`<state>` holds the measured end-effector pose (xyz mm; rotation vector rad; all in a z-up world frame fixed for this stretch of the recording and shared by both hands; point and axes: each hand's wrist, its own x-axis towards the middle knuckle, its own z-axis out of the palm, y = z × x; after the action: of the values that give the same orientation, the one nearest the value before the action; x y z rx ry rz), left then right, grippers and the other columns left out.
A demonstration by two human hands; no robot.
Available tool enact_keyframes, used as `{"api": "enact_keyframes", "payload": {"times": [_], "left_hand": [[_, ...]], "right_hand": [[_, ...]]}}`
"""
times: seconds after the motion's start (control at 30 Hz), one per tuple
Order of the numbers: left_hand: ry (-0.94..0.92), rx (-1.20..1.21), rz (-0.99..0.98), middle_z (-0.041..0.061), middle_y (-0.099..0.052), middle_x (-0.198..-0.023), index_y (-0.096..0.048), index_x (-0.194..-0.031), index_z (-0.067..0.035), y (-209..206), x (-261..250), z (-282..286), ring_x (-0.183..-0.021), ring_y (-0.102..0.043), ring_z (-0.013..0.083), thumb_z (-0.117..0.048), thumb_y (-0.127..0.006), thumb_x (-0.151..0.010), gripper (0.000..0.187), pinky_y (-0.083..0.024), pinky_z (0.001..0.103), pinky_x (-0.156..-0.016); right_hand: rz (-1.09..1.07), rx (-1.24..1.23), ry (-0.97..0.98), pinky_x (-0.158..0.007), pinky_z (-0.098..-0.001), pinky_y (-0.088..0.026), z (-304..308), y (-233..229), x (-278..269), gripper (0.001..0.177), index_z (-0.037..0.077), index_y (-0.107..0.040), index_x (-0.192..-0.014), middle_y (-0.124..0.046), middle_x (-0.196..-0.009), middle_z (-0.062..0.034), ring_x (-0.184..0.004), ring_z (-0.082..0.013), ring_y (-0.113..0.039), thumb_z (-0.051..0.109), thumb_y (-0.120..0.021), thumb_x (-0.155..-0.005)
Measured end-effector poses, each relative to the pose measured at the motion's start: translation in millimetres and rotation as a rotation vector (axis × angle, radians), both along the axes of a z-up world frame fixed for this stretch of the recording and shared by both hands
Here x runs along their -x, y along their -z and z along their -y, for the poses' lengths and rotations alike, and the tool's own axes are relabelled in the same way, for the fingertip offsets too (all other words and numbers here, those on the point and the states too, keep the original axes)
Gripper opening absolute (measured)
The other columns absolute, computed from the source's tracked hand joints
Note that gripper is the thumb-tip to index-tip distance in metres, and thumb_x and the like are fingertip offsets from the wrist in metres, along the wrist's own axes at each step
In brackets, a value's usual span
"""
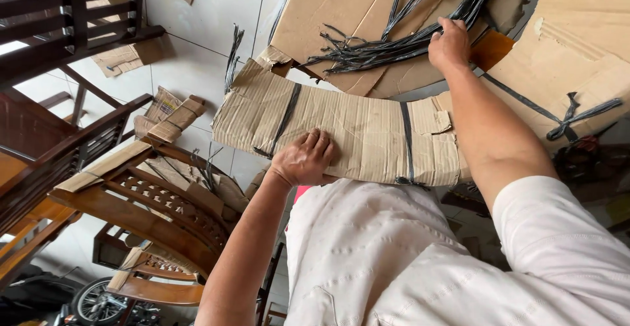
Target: Wrapping a wooden chair frame with protective cardboard and securing it with plastic ties using a utility knife and a packing hook.
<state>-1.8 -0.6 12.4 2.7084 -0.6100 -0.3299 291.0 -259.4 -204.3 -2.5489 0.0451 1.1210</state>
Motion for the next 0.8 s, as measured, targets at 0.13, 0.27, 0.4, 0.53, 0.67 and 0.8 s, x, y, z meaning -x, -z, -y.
{"api": "enact_keyframes", "payload": {"times": [0.13, 0.27, 0.4, 0.53, 0.67, 0.8], "left_hand": [[-0.008, 0.019, 0.074, 0.023, -0.071, -0.108, -0.068, -0.104, 0.000, -9.0, -8.3, 0.0, -0.096, -0.070, 0.0374, -0.074, -0.061, -0.087, 0.077, -0.057, 0.040, -0.081], [0.005, 0.023, 0.030, 0.025, -0.071, -0.111, -0.068, -0.107, 0.002, -8.0, -8.7, 0.1, -0.098, -0.070, 0.0394, -0.075, -0.057, -0.088, 0.080, -0.059, 0.042, -0.082], [0.002, 0.033, 0.036, 0.026, -0.071, -0.113, -0.067, -0.111, 0.004, -3.1, -3.3, 0.6, -0.101, -0.070, 0.0421, -0.075, -0.057, -0.088, 0.083, -0.059, 0.044, -0.085], [0.008, 0.022, 0.014, 0.026, -0.070, -0.114, -0.067, -0.110, 0.002, -2.2, -1.6, 0.4, -0.100, -0.070, 0.0417, -0.075, -0.058, -0.087, 0.082, -0.059, 0.045, -0.084], [0.011, 0.033, -0.017, 0.026, -0.070, -0.115, -0.067, -0.110, 0.002, -6.2, -7.8, -1.5, -0.101, -0.070, 0.0417, -0.072, -0.060, -0.088, 0.077, -0.059, 0.045, -0.086], [0.002, 0.023, -0.004, 0.024, -0.071, -0.113, -0.069, -0.107, 0.000, -5.8, -6.9, -0.9, -0.099, -0.071, 0.0391, -0.074, -0.061, -0.086, 0.078, -0.059, 0.043, -0.085]], "right_hand": [[-0.165, -0.051, 0.233, -0.112, -0.0437, -0.042, -1.9, -3.1, -1.7, 0.041, 0.008, -0.053, -0.147, -0.046, -0.150, -0.0148, -0.136, -0.0365, -0.048, 0.015, -0.043, -0.108], [-0.178, -0.226, 0.598, -0.090, -0.0261, -0.058, -0.5, -14.0, 3.3, 0.044, 0.010, -0.051, -0.149, -0.058, -0.149, -0.0087, -0.099, -0.0126, -0.075, 0.017, -0.048, -0.106], [-0.253, -0.319, 0.599, -0.066, -0.0173, -0.056, -3.4, -45.1, 4.4, 0.047, 0.016, -0.053, -0.149, -0.063, -0.141, -0.0046, -0.086, -0.0052, -0.064, 0.016, -0.054, -0.103], [-0.283, -0.306, 0.525, -0.071, -0.0180, -0.057, -12.7, -44.3, -1.7, 0.051, 0.019, -0.050, -0.152, -0.054, -0.152, -0.0073, -0.092, -0.0084, -0.065, 0.014, -0.054, -0.102], [-0.296, -0.178, 0.491, -0.107, -0.0313, -0.053, -22.5, -30.4, -8.3, 0.053, 0.014, -0.039, -0.156, -0.035, -0.163, -0.0136, -0.134, -0.0247, -0.059, 0.013, -0.055, -0.106], [-0.129, -0.024, 0.479, -0.114, -0.0330, -0.044, -14.8, 21.3, -8.3, 0.042, 0.006, -0.056, -0.143, -0.057, -0.148, -0.0100, -0.136, -0.0263, -0.056, 0.018, -0.058, -0.103]]}}
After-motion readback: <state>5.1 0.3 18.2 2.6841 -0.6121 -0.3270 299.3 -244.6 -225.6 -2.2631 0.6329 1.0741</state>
